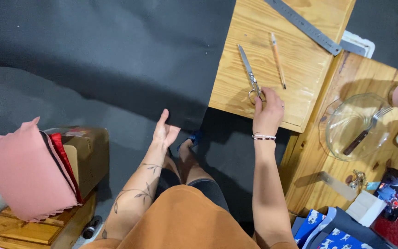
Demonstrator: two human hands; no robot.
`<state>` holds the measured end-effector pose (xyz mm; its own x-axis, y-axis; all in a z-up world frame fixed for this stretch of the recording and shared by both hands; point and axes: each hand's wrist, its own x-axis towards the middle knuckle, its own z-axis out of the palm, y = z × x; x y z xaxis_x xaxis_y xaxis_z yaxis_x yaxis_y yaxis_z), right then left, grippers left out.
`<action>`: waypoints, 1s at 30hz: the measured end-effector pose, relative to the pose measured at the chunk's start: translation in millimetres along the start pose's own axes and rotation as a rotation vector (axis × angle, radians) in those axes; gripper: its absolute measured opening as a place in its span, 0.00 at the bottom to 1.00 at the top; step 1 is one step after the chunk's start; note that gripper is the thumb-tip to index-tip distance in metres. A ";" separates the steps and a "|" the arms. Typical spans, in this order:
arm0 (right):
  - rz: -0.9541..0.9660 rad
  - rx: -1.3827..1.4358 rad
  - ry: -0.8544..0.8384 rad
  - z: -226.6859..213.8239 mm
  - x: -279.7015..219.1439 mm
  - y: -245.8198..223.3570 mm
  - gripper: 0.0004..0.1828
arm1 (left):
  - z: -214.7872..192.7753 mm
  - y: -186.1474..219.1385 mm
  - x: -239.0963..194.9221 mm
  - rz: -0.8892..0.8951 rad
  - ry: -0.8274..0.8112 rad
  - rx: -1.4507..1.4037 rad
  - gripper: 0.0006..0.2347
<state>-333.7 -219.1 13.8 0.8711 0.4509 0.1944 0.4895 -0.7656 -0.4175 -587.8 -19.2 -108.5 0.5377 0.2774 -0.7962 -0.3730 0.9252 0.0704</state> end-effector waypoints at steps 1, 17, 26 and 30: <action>0.017 0.034 0.014 -2.9 -2.0 -5.8 0.17 | -3.8 -0.6 -2.5 -0.004 0.007 0.021 0.23; 0.296 0.193 -0.029 -7.2 -111.3 -68.5 0.12 | 17.1 -7.3 -89.7 0.114 0.096 0.481 0.17; 0.707 1.052 0.035 7.1 -226.5 -129.0 0.25 | -41.7 -24.5 -77.7 0.027 0.052 0.451 0.08; 0.625 1.021 -0.039 21.1 -237.2 -148.2 0.23 | -6.1 -22.5 -103.8 0.091 0.081 0.475 0.06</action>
<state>-613.7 -202.9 10.8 0.9366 0.1579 -0.3128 -0.2910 -0.1471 -0.9454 -639.8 -70.4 -31.1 0.4514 0.3591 -0.8168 -0.0192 0.9191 0.3935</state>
